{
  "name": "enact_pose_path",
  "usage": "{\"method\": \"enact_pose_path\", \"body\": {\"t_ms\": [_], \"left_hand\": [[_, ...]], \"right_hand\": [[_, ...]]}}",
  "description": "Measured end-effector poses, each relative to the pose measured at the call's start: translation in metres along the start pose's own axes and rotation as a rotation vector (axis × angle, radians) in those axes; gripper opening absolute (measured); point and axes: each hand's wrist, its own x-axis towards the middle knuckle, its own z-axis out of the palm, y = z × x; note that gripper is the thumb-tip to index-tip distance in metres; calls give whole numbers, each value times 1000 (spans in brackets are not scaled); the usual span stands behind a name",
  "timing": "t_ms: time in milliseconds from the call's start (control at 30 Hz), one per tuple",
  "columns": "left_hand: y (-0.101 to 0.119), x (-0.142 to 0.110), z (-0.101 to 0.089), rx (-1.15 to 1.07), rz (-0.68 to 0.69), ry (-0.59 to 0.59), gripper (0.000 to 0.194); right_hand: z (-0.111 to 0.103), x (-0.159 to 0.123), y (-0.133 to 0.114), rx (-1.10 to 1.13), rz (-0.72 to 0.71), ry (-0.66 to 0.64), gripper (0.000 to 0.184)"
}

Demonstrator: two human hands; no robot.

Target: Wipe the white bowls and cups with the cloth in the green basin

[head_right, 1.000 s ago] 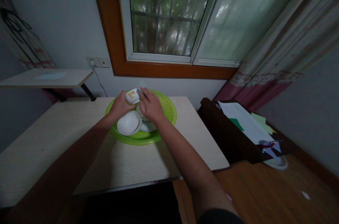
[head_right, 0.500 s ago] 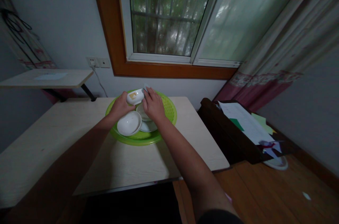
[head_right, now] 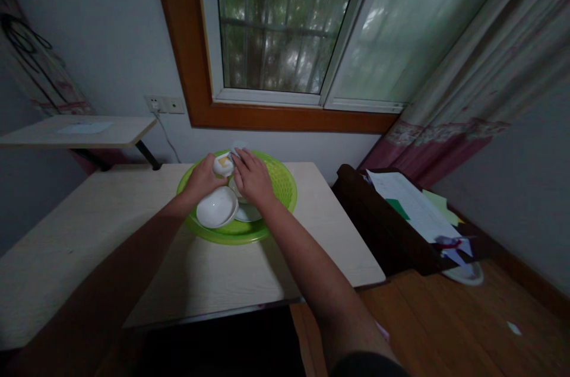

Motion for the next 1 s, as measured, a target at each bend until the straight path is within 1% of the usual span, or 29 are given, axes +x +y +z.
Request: {"method": "enact_pose_path", "body": {"t_ms": [67,133,233,333,533,600,667,767,867,933,1000], "left_hand": [[-1,0,1,3,16,4,41],[-2,0,2,6,30,7,40],[-2,-1,2,16,39,14,39],[-3,0,2,31,37,15,39],[-4,0,4,27,99,-28,33],[-2,-1,4,14,101,-32,35],[0,-2,2,25,71,-33,35],[5,-4,-1,86,18,-38,36],[8,-5,-3,134,25,-47,37],[8,-5,-5,142,47,-58,36],[9,-6,-6,135,63,-68,35]], "right_hand": [[3,0,7,-5,88,41,48],[6,-1,13,-3,143,56,48],[6,-1,15,5,149,50,48],[2,-1,8,1,85,22,47],[-2,-1,-15,-36,-183,-113,46],[-2,-1,-19,-58,-207,-142,47],[-1,0,-20,-70,-172,-141,49],[-2,0,-16,-75,-58,-95,52],[-2,0,-10,-79,38,-52,54],[-1,0,-8,-77,40,-60,54],[-1,-1,-9,-78,-9,-86,55]]}}
